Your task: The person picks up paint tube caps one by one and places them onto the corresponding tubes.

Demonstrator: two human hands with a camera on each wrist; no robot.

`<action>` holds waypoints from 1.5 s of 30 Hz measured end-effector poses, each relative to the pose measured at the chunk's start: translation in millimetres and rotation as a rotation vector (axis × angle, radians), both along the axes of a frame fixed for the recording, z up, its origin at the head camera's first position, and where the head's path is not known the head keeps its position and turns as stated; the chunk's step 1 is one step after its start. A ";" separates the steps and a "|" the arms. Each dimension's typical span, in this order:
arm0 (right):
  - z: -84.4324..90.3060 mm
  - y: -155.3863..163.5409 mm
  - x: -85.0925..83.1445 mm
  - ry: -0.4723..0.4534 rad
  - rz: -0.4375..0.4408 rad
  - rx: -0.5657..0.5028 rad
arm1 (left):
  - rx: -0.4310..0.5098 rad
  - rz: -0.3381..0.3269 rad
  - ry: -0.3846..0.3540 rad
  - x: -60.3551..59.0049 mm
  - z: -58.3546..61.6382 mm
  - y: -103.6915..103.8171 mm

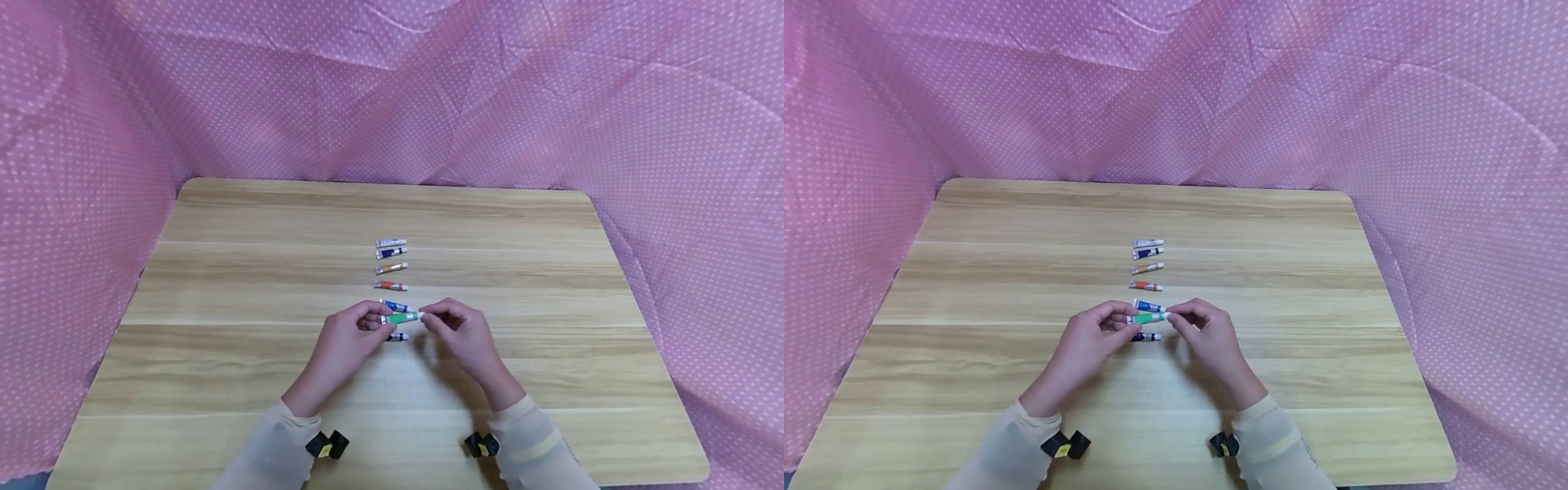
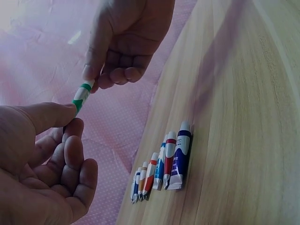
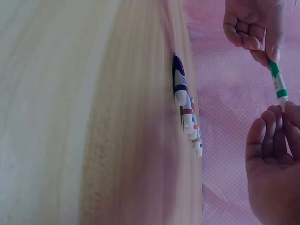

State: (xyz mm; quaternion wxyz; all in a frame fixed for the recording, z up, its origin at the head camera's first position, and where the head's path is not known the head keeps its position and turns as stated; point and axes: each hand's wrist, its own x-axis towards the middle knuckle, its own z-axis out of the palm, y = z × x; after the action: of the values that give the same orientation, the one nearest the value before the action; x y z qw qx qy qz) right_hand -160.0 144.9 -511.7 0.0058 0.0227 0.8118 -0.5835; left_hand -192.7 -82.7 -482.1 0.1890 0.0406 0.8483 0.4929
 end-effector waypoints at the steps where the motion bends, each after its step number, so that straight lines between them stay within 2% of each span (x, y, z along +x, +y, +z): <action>1: -0.8 0.2 -0.2 -0.007 0.005 -0.004 | -0.001 0.001 0.001 0.0 -0.1 0.2; 10: -7.2 -1.8 -2.0 -0.049 0.029 -0.006 | -0.011 -0.019 0.020 1.9 -1.3 4.0; 16: -7.2 -1.1 -2.6 -0.101 0.025 0.026 | -0.003 -0.021 0.025 2.9 -3.6 4.7; 19: -6.2 2.3 -3.1 -0.123 0.026 0.006 | 0.001 -0.020 0.026 3.0 -4.8 4.3; 24: -2.7 8.7 -2.3 -0.059 0.045 -0.042 | -0.007 -0.013 0.032 1.9 -5.5 3.0; 29: -2.1 10.2 -1.8 0.042 0.074 -0.010 | 0.000 -0.010 0.036 1.4 -5.7 1.9; 33: -2.3 9.4 -1.8 0.089 0.082 0.019 | 0.008 -0.012 0.031 1.5 -5.8 1.8; 37: -4.3 7.6 -1.9 0.062 0.066 0.050 | 0.009 -0.013 0.028 1.7 -6.4 2.1; 45: -9.6 0.1 -1.7 -0.020 0.052 0.030 | 0.037 -0.031 0.063 4.1 -8.3 2.7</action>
State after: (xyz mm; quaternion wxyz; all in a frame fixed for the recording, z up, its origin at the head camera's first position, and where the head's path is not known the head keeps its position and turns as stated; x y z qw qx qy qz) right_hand -161.8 145.1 -521.3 0.0287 0.0075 0.8205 -0.5708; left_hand -188.6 -79.9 -490.4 0.1691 0.0726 0.8438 0.5041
